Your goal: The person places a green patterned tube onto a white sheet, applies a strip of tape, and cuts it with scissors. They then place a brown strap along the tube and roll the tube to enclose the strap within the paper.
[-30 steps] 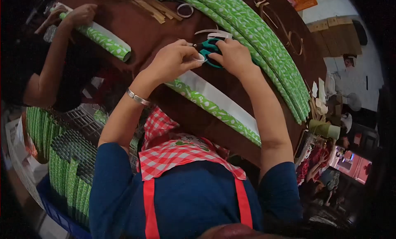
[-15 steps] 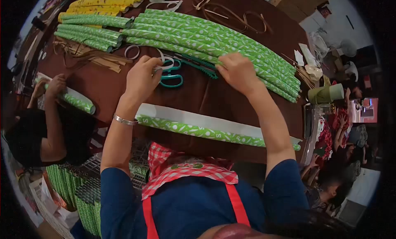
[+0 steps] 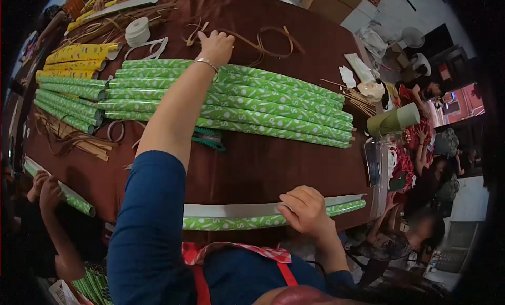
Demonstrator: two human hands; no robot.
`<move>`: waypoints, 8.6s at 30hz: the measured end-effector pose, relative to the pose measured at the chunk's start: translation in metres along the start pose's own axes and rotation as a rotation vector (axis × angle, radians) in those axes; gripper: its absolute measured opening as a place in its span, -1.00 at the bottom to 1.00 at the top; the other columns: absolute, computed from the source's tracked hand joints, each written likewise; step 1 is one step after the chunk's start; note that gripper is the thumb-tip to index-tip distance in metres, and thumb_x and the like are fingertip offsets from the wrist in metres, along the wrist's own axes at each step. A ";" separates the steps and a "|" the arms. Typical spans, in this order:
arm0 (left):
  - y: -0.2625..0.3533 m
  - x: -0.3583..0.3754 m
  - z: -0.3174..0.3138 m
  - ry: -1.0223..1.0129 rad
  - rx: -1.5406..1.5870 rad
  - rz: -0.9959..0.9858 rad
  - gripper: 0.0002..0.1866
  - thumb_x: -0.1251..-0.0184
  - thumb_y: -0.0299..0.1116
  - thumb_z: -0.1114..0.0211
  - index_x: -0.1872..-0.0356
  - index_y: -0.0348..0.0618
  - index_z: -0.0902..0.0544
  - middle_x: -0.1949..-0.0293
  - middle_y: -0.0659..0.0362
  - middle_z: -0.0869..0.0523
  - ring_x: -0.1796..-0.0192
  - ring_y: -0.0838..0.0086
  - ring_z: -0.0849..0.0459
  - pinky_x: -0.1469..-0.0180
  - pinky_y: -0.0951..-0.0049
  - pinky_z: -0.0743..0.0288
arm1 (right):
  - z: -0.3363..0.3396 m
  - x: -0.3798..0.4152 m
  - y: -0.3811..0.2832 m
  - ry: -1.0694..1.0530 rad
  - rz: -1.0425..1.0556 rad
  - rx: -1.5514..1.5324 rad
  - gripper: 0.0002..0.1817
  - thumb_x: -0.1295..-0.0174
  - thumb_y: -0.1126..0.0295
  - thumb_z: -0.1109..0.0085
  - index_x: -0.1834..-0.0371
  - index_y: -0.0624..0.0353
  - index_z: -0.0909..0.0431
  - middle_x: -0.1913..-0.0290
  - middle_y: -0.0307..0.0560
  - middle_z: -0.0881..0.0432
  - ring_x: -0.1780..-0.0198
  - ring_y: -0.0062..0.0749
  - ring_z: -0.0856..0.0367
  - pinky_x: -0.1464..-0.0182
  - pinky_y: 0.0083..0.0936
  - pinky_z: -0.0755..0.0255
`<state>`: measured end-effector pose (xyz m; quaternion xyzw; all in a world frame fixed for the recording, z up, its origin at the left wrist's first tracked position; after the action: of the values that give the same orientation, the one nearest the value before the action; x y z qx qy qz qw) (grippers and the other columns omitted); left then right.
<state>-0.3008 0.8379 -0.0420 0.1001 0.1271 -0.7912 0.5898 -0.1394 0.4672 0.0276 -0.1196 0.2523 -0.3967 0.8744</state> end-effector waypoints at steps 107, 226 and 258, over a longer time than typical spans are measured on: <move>0.513 0.218 0.089 -0.100 0.622 -1.024 -0.74 -0.18 -0.30 -0.25 0.09 0.12 -0.72 0.26 0.21 -0.64 0.14 0.27 -0.65 0.14 0.30 -0.57 | 0.081 0.269 0.140 0.797 -0.509 0.149 -0.82 -0.34 0.26 -0.11 0.34 0.10 -0.47 0.19 -0.10 -0.57 0.07 -0.12 -0.53 -0.24 0.03 -0.19; 0.518 0.187 0.069 -0.197 0.776 -0.704 -0.84 -0.16 -0.19 -0.26 0.32 0.08 -0.74 0.25 0.13 -0.67 0.22 0.19 -0.69 0.16 0.20 -0.58 | 0.082 0.251 0.151 0.673 -0.498 0.156 -0.81 -0.26 0.31 -0.17 0.41 0.15 -0.44 0.25 -0.06 -0.51 0.13 -0.07 -0.44 -0.13 -0.06 -0.22; 0.518 0.182 0.061 -0.313 0.799 -0.648 -0.78 -0.23 -0.22 -0.20 0.35 -0.12 -0.70 0.24 -0.01 -0.65 0.14 0.08 -0.65 0.07 0.17 -0.55 | 0.083 0.248 0.150 0.671 -0.460 0.188 -0.81 -0.28 0.29 -0.15 0.38 0.14 -0.43 0.25 -0.07 -0.50 0.15 -0.09 -0.43 -0.07 -0.11 -0.23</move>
<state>0.1438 0.5124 -0.0837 0.1530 -0.2490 -0.9249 0.2431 0.1384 0.3788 -0.0498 0.0433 0.4527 -0.6199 0.6395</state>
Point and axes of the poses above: each hand's wrist, its own x-axis away from the middle knuckle, its own z-axis out of the back of the hand, y = z × x, the point moved 10 cm from there along -x, towards the middle knuckle
